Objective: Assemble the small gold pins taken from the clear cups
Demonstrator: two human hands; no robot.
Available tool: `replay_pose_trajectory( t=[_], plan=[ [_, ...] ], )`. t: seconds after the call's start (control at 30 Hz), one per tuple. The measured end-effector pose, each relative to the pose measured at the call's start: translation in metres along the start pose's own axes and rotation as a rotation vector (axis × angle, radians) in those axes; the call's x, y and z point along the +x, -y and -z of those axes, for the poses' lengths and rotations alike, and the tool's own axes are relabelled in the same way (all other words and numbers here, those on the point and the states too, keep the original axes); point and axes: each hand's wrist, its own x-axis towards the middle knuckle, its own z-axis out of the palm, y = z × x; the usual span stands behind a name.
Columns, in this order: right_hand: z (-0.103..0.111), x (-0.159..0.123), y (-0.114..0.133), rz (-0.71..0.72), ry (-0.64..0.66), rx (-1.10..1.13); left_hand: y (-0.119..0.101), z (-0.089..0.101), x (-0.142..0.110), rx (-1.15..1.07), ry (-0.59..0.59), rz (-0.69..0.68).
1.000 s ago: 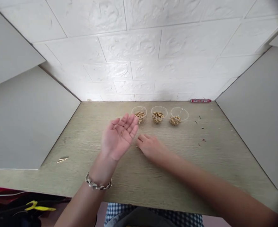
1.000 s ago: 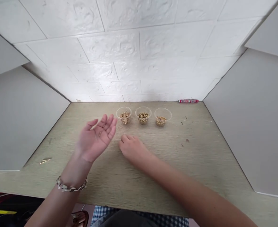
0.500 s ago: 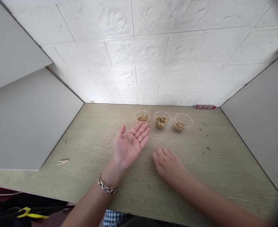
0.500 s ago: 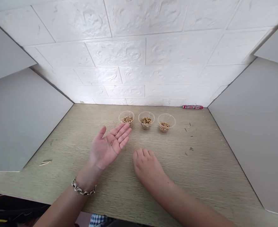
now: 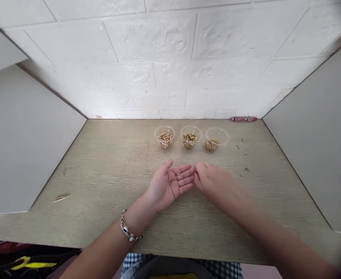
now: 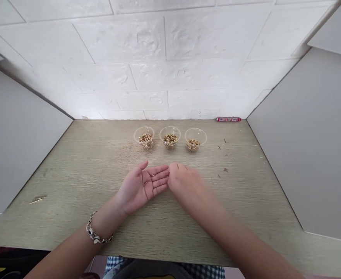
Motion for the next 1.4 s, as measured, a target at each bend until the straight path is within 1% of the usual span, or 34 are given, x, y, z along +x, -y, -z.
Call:
replay_pose_trajectory(
  t=[0.13,0.23,0.4,0.6,0.77,0.9,1.0,1.1,1.27,1.4],
  plan=[
    [-0.01,-0.003,0.004,0.095,-0.168,-0.087,0.001,0.0,0.002,-0.001,-0.049,0.007],
    [-0.012,-0.007,0.004,0.138,-0.294,-0.103,0.0,0.001,0.003,-0.003,-0.066,0.021],
    [-0.013,-0.008,0.003,0.175,-0.384,-0.089,-0.001,0.003,0.004,-0.02,-0.081,0.004],
    [-0.015,-0.005,0.001,0.245,-0.415,-0.059,-0.003,0.005,0.003,-0.078,-0.059,-0.001],
    [-0.01,-0.005,-0.001,0.301,-0.459,-0.043,0.0,0.005,0.002,-0.128,-0.033,-0.038],
    [-0.008,-0.004,-0.003,0.303,-0.459,0.003,0.005,0.004,0.001,-0.049,-0.004,-0.105],
    [-0.007,-0.002,-0.003,0.326,-0.453,0.044,0.009,0.004,0.002,0.033,-0.022,-0.156],
    [-0.007,-0.002,-0.003,0.332,-0.48,0.102,0.01,0.003,0.002,0.05,-0.026,-0.161],
    [-0.007,-0.004,-0.002,0.294,-0.497,0.176,0.011,0.002,0.001,0.044,-0.012,-0.182],
    [-0.007,-0.004,0.0,0.297,-0.536,0.258,0.01,0.002,0.0,0.063,-0.011,-0.16]
  ],
)
